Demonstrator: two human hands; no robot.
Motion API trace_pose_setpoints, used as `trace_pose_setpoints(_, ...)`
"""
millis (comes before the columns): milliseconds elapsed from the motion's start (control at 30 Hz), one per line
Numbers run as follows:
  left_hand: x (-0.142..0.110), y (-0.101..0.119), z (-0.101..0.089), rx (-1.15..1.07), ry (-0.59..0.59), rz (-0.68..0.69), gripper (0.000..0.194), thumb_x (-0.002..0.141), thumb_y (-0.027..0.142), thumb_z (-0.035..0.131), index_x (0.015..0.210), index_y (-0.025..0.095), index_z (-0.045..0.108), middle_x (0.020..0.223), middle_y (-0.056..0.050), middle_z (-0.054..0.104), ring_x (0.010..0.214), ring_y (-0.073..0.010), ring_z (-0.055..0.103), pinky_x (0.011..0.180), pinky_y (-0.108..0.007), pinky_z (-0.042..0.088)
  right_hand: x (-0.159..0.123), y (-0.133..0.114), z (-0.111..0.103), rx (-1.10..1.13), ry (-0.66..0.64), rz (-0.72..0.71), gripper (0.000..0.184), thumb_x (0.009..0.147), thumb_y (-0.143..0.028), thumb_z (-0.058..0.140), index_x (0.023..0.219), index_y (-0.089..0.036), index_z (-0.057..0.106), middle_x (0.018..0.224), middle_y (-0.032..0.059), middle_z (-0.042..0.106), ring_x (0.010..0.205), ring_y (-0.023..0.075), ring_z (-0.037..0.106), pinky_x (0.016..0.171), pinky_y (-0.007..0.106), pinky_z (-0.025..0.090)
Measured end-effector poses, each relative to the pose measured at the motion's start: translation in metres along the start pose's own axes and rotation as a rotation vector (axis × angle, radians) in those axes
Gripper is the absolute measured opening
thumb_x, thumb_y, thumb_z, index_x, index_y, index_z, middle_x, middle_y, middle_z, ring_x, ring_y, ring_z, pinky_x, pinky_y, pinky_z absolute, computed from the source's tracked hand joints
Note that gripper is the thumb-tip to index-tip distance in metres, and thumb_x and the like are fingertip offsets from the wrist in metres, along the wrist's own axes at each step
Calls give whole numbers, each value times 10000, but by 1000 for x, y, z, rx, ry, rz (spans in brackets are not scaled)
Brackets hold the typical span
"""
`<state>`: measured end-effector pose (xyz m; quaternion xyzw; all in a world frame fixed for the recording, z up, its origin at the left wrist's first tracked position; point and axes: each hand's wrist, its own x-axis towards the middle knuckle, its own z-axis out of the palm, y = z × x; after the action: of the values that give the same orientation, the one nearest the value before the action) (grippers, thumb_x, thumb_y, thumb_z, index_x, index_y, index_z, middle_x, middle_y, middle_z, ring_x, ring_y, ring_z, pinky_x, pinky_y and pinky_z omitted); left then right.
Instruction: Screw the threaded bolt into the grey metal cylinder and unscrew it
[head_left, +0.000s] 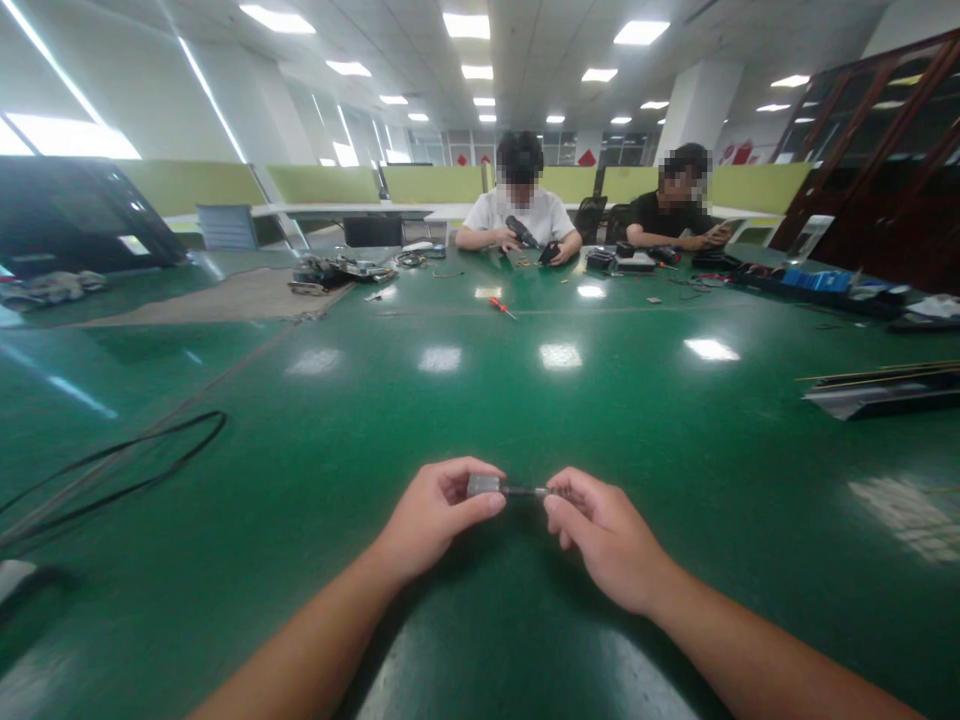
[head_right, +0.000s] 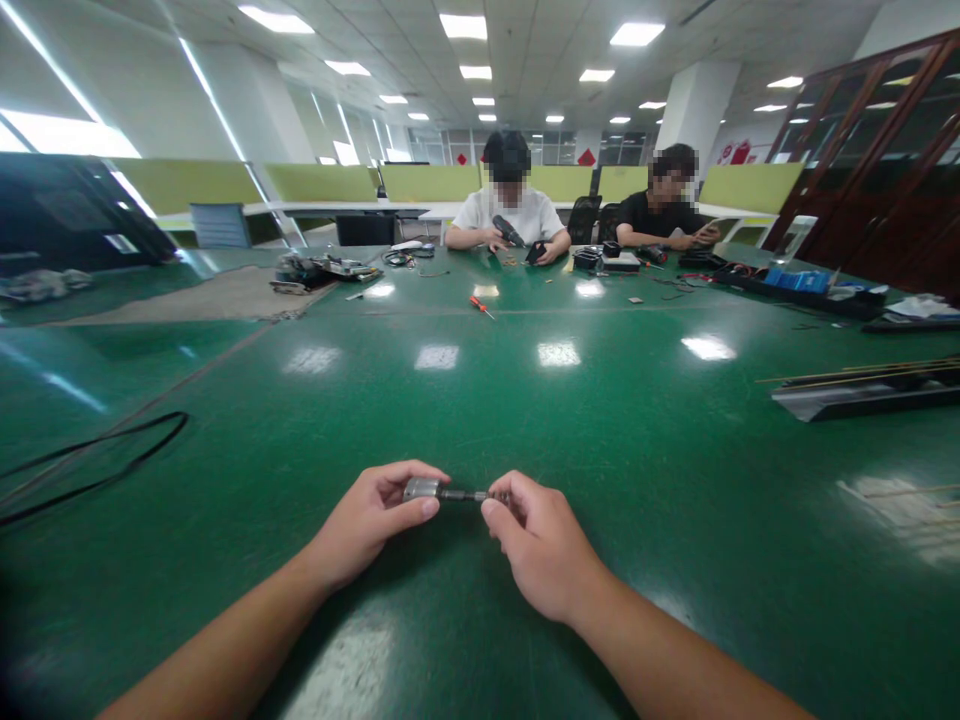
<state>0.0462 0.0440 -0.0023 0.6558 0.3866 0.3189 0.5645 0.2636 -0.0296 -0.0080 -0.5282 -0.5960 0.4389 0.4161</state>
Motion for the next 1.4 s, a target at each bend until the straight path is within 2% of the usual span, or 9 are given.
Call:
trace_pose_setpoints(767,1,3,1,-26,55,-14,297,711,354,816,914,150,744,712,3,622,600,-119,500,561,-221,378,1,4,0,27,1,12,187,952,-334,506,882,-179,586,689,-22,585,589,124,551,580,238,414)
trace_pose_setpoints(867,0,4,2,-79,75,-23,289,706,335,830,908,144,750,681,7,614,586,-111,495,555,-214,368,2,5,-4,-2,46,12,170,931,-313,515,852,-182,589,670,-21,589,578,128,550,570,241,410)
trace_pose_setpoints(1033,2,4,3,-349,213,-35,322,677,265,849,930,112,721,662,2,631,556,-89,498,552,-191,374,6,11,-10,89,201,45,243,901,-298,485,687,-192,529,578,-19,576,485,124,526,493,235,389)
trace_pose_setpoints(1133,4,4,0,-437,260,-24,370,627,229,857,922,145,651,764,-15,693,602,-101,568,600,-198,431,8,16,-11,144,205,35,363,932,-397,475,639,-188,528,547,-11,569,453,118,515,484,236,391)
trace_pose_setpoints(1267,9,5,-4,-480,373,13,388,608,209,875,842,167,569,918,-33,743,846,-134,669,783,-200,493,10,19,-8,188,192,48,487,948,-558,455,634,-191,513,541,-9,568,432,114,508,467,234,393)
trace_pose_setpoints(1400,5,16,-13,-423,482,46,512,636,246,896,1043,179,592,1002,-49,762,930,-139,685,875,-206,500,9,17,-6,162,173,38,508,958,-578,439,645,-187,519,549,-8,574,449,115,522,487,230,411)
